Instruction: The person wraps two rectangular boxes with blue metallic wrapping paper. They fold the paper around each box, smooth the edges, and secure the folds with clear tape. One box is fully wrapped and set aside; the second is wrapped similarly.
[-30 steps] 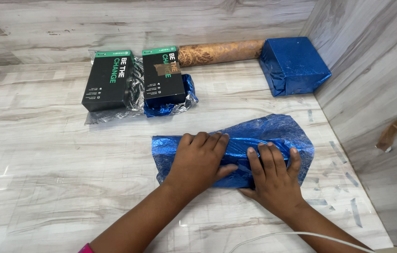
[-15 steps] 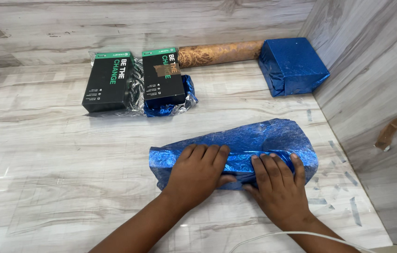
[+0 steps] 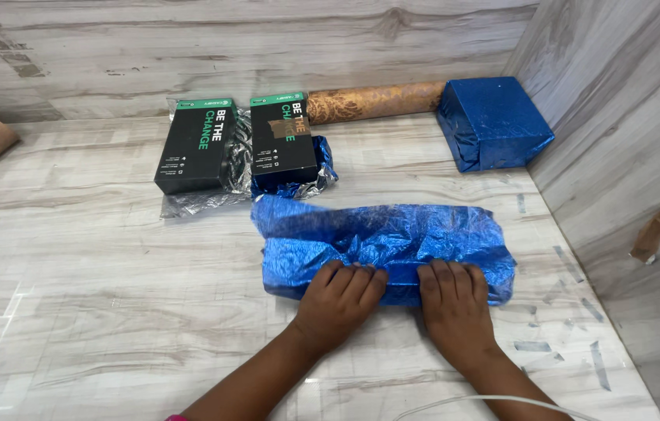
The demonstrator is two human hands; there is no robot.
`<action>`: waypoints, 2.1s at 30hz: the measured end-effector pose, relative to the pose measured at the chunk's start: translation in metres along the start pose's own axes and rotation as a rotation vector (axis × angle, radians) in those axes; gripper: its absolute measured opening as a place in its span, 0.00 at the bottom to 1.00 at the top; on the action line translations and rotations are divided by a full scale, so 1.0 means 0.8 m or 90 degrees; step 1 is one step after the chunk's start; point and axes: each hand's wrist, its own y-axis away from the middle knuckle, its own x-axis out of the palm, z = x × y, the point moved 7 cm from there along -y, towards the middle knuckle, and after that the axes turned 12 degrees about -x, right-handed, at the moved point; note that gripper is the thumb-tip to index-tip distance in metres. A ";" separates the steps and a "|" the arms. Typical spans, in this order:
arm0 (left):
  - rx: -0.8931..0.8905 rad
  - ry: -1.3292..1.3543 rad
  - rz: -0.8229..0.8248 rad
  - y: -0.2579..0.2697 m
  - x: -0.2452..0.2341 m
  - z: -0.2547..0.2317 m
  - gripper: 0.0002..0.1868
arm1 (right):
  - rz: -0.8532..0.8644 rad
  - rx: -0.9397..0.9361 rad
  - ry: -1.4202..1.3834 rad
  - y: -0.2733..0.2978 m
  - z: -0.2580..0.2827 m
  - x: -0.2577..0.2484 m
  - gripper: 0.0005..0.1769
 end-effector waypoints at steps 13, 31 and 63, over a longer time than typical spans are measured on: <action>-0.044 0.117 0.086 0.032 0.007 0.000 0.28 | 0.133 0.035 -0.253 0.011 -0.017 0.014 0.38; -0.194 0.135 0.362 -0.005 0.055 0.029 0.50 | 0.321 0.110 -0.192 -0.037 -0.024 0.049 0.58; -0.489 0.265 0.406 -0.060 0.130 0.139 0.27 | 0.237 0.235 -0.430 -0.096 -0.106 0.119 0.28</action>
